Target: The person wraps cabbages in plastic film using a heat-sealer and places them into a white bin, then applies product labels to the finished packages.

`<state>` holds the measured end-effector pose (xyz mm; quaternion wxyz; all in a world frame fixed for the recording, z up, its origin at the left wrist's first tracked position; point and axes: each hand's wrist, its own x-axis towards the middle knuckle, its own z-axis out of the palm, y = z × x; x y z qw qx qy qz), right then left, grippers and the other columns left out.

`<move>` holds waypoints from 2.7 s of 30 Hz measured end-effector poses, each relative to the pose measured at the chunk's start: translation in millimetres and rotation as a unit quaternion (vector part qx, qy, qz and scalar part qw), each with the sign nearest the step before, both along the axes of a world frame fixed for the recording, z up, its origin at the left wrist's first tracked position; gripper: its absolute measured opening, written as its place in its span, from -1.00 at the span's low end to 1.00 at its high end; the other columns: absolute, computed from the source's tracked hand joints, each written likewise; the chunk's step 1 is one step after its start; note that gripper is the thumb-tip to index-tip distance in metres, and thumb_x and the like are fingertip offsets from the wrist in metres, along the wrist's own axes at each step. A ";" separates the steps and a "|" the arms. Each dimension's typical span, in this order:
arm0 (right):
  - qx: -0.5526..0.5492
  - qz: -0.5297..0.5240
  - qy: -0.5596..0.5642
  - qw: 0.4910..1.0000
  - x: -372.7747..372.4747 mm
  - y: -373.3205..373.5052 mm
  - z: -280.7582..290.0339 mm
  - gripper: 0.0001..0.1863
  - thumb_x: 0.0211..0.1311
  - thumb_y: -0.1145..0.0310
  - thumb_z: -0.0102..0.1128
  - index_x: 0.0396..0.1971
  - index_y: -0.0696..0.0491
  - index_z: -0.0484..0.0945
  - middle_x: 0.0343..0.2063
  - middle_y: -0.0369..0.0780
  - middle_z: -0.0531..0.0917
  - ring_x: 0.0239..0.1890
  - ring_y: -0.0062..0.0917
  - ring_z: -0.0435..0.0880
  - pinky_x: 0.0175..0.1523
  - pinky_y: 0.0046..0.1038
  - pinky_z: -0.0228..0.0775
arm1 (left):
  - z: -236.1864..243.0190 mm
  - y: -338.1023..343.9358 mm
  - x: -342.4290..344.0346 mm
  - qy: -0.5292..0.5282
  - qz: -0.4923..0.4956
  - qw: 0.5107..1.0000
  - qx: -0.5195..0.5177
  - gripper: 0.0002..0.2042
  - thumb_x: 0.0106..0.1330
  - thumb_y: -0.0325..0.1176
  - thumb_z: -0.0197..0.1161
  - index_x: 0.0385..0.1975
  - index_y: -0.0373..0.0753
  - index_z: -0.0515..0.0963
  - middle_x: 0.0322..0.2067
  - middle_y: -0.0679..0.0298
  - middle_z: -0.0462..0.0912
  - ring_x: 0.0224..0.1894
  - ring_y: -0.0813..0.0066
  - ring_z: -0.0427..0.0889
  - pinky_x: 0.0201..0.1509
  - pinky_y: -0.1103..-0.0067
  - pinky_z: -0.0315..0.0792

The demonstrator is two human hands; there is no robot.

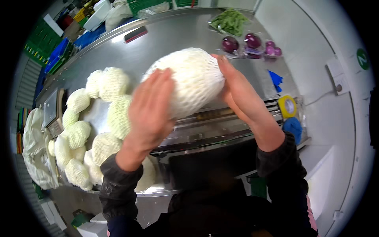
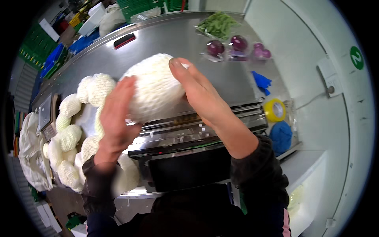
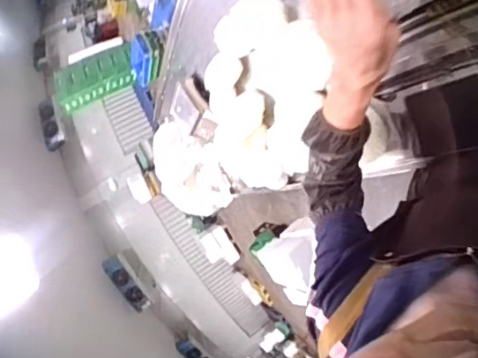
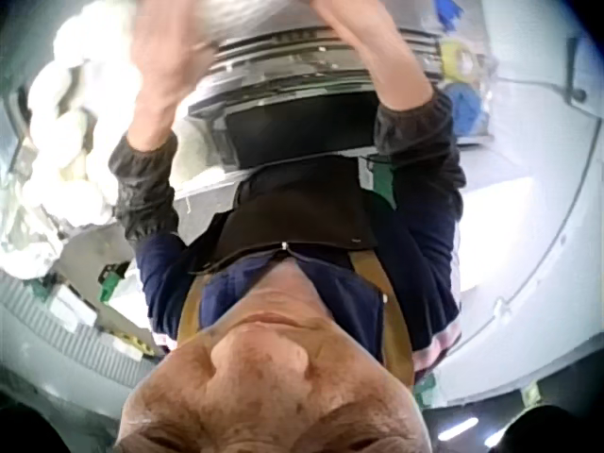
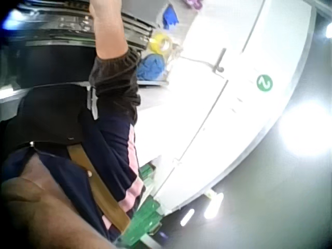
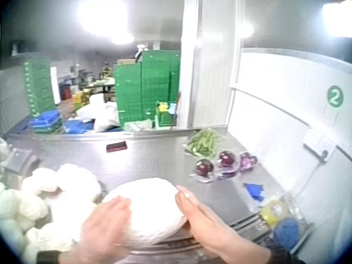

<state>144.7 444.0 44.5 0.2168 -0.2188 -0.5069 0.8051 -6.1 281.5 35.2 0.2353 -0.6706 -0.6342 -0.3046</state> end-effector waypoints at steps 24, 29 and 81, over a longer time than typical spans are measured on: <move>0.749 0.156 -0.108 0.635 193.5 111.3 -74.3 -0.64 0.02 0.44 0.25 -0.10 -0.12 0.58 0.10 -0.36 0.52 -0.21 -0.49 0.67 -0.27 -0.49 0.52 | -50.4 -17.6 19.6 0.083 -0.109 0.950 -0.280 -0.67 -0.03 -0.38 0.30 -0.18 -0.11 0.61 0.09 0.29 0.50 0.03 0.28 0.44 0.27 0.19 0.18; 0.588 0.157 -0.140 0.781 237.6 82.9 -35.7 -0.82 0.13 0.49 0.20 -0.25 0.09 0.65 -0.17 -0.20 0.69 -0.14 -0.41 0.70 -0.08 -0.50 0.54 | -46.4 -79.8 42.3 -0.313 -0.042 0.915 -0.253 -0.82 0.11 -0.64 0.22 -0.29 -0.29 0.63 -0.29 0.15 0.69 -0.23 0.29 0.68 -0.20 0.51 0.52; 0.135 -0.115 -0.440 0.880 328.6 -91.3 -86.7 -0.67 0.31 0.33 0.12 -0.65 0.11 0.41 -0.79 -0.38 0.38 -0.79 -0.74 0.29 -0.68 -0.57 0.04 | -86.4 -208.3 187.8 -0.892 0.233 0.362 -0.135 -0.75 0.46 -0.25 0.00 -0.49 -0.15 0.43 -0.80 0.54 0.18 -0.85 0.76 0.05 -0.82 0.70 -0.07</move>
